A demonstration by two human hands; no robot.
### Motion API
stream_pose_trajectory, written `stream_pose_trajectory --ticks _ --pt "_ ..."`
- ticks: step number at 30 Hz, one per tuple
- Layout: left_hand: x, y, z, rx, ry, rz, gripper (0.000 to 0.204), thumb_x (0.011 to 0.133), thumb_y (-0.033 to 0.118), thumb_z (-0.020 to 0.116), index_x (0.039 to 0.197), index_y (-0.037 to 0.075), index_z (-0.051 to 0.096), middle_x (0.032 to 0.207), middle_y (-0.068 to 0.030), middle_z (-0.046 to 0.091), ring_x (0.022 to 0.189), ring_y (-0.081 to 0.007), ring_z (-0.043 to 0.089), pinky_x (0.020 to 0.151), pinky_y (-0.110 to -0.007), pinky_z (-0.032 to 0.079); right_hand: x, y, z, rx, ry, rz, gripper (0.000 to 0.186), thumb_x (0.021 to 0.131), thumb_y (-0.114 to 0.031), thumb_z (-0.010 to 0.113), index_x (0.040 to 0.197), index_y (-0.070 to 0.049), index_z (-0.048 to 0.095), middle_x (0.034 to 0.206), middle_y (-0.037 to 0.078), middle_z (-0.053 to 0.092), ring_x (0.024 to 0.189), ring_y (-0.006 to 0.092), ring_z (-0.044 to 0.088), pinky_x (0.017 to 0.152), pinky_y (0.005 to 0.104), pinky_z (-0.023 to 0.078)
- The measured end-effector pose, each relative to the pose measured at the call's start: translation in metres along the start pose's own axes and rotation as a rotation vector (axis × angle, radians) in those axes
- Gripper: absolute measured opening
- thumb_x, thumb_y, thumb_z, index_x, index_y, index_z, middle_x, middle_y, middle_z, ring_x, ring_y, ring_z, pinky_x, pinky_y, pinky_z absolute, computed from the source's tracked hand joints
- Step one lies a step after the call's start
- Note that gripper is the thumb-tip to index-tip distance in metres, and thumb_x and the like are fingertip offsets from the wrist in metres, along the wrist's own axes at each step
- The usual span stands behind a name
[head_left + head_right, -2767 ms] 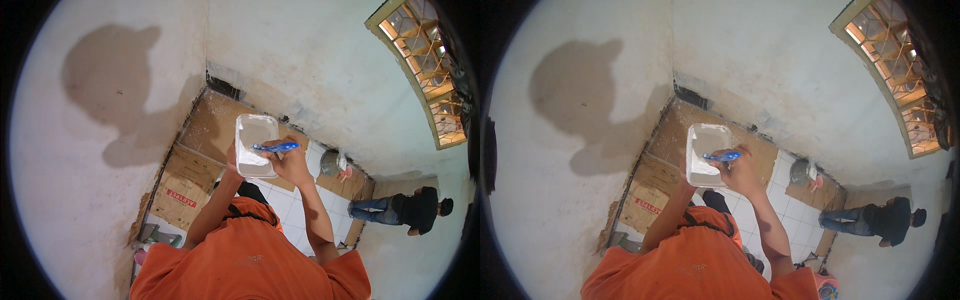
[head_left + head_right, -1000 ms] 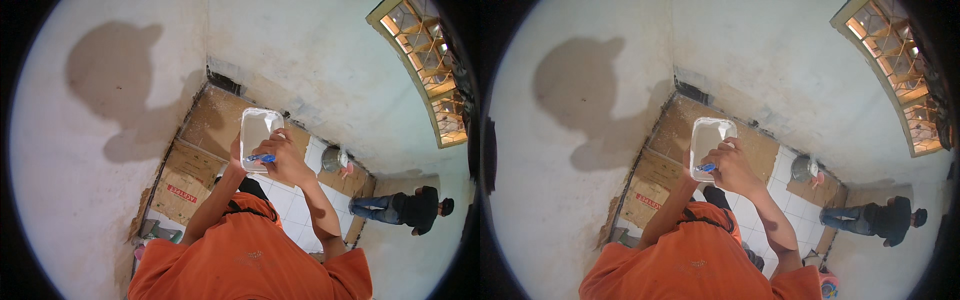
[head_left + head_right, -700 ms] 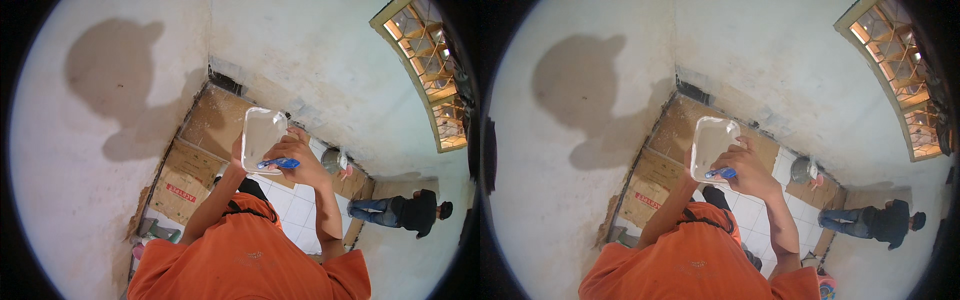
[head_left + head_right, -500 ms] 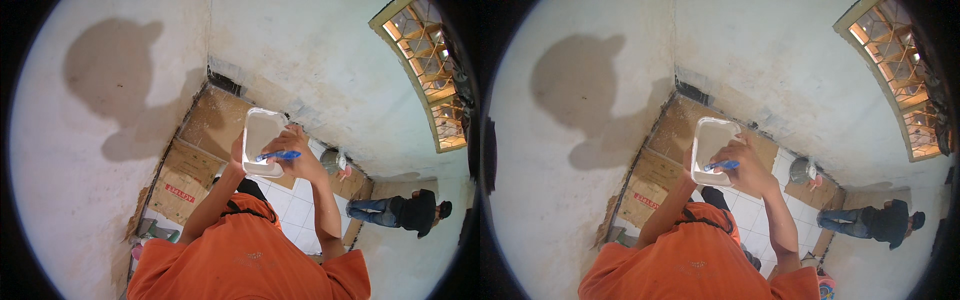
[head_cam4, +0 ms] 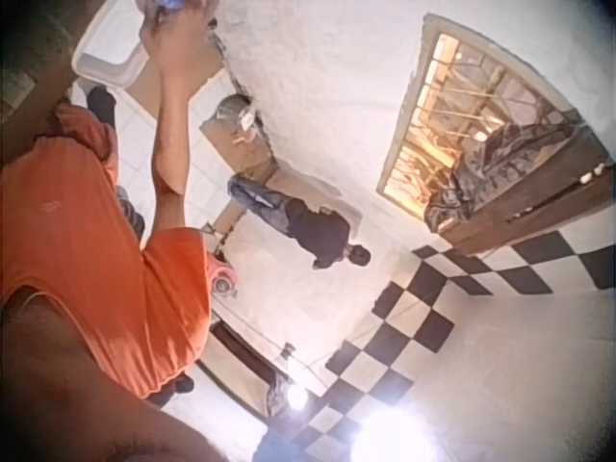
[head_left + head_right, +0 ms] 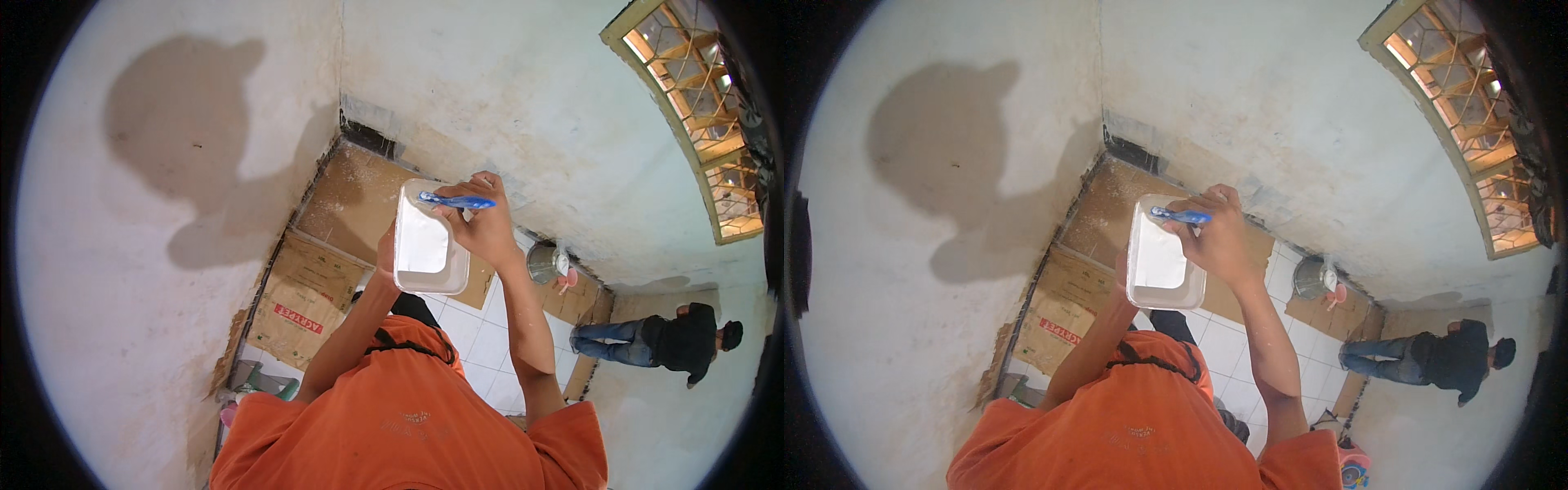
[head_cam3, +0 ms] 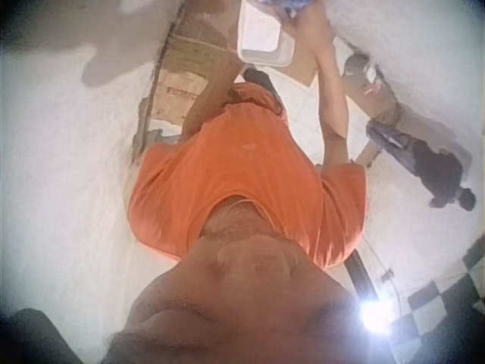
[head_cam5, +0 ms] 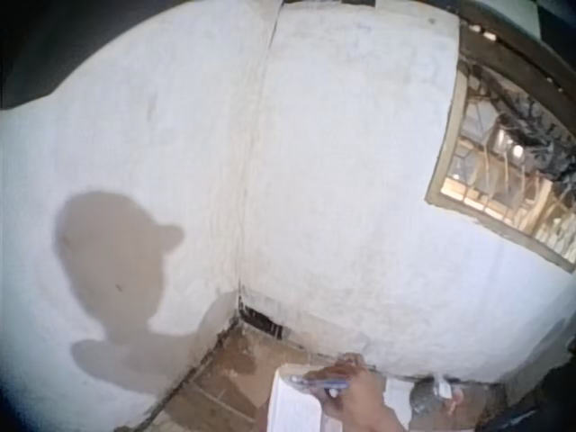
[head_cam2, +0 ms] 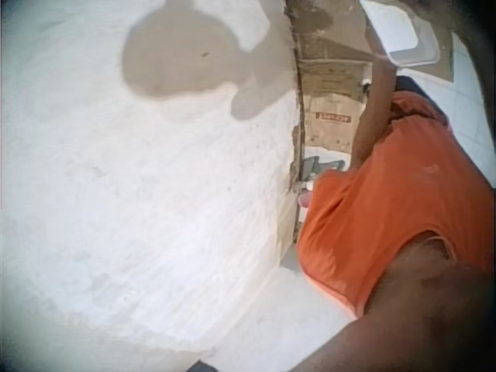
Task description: The person pours white liquid from a bottle into a small white container and stirs the mixture using a blue brush.
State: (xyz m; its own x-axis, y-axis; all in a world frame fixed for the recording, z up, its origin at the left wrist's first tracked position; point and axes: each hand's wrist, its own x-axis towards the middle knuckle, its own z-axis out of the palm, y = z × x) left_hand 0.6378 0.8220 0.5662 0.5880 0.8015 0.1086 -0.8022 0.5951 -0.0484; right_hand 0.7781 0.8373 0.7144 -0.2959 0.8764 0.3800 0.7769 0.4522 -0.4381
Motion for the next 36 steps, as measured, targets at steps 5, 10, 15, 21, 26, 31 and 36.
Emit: stream_pose_trajectory --ticks 5,10,15,21,26,31,36 --pt "-0.003 0.003 0.004 0.110 0.034 0.076 0.044 0.102 0.034 0.038 0.135 0.006 0.046 0.122 -0.0136 0.060 0.104 -0.0241 0.064 0.087 -0.038 0.057 -0.009 0.003 0.004 -0.119 0.013 -0.022 0.017 0.074 -0.018 0.076 0.089 -0.010 0.074 0.076 0.007 0.069 0.077 0.0267 0.060 0.091 0.0422 0.038" --pt "-0.005 -0.003 -0.005 0.436 -0.067 0.308 0.044 0.102 0.034 0.038 0.135 0.006 0.046 0.123 -0.0132 0.060 0.108 -0.0249 0.062 0.094 -0.039 0.053 -0.024 -0.011 0.008 -0.129 0.065 0.075 0.016 0.076 -0.017 0.074 0.090 -0.008 0.072 0.076 0.010 0.068 0.075 0.0298 0.060 0.089 0.0434 0.039" --pt "0.001 0.004 0.000 -0.041 -0.051 0.148 0.046 0.100 0.038 0.043 0.133 0.007 0.050 0.126 -0.0116 0.060 0.111 -0.0269 0.061 0.096 -0.042 0.050 -0.046 -0.027 0.012 -0.140 0.070 0.096 0.014 0.079 -0.016 0.071 0.087 -0.005 0.072 0.073 0.013 0.068 0.067 0.0321 0.060 0.087 0.0436 0.041" --pt "-0.008 0.006 -0.004 -0.032 -0.156 0.201 0.046 0.100 0.036 0.042 0.133 0.006 0.050 0.129 -0.0113 0.059 0.114 -0.0274 0.059 0.098 -0.043 0.049 -0.053 -0.034 0.021 -0.083 0.151 0.240 0.014 0.078 -0.014 0.070 0.075 0.000 0.069 0.067 0.017 0.065 0.061 0.0328 0.062 0.080 0.0419 0.046" --pt "-0.009 0.003 -0.038 0.129 0.010 0.321 0.047 0.100 0.036 0.041 0.137 0.006 0.048 0.131 -0.0099 0.057 0.117 -0.0262 0.058 0.100 -0.042 0.047 -0.035 -0.027 0.034 -0.331 0.179 0.287 0.023 0.078 -0.017 0.072 0.065 -0.001 0.064 0.060 0.014 0.063 0.054 0.0323 0.059 0.075 0.0400 0.047" --pt "-0.010 -0.006 -0.003 0.076 -0.104 0.267 0.047 0.101 0.037 0.039 0.140 0.009 0.045 0.132 -0.0087 0.057 0.118 -0.0242 0.057 0.101 -0.040 0.047 -0.010 -0.020 0.037 -0.434 0.230 0.226 0.024 0.079 -0.017 0.071 0.065 0.001 0.064 0.061 0.017 0.061 0.058 0.0342 0.058 0.075 0.0409 0.045" --pt "-0.004 -0.001 -0.010 0.105 -0.023 0.185 0.048 0.102 0.042 0.036 0.138 0.012 0.046 0.129 -0.0069 0.058 0.114 -0.0226 0.060 0.098 -0.038 0.050 0.005 -0.010 0.044 -0.355 0.214 0.138 0.022 0.079 -0.016 0.071 0.067 0.001 0.065 0.062 0.017 0.062 0.061 0.0328 0.059 0.082 0.0433 0.043"
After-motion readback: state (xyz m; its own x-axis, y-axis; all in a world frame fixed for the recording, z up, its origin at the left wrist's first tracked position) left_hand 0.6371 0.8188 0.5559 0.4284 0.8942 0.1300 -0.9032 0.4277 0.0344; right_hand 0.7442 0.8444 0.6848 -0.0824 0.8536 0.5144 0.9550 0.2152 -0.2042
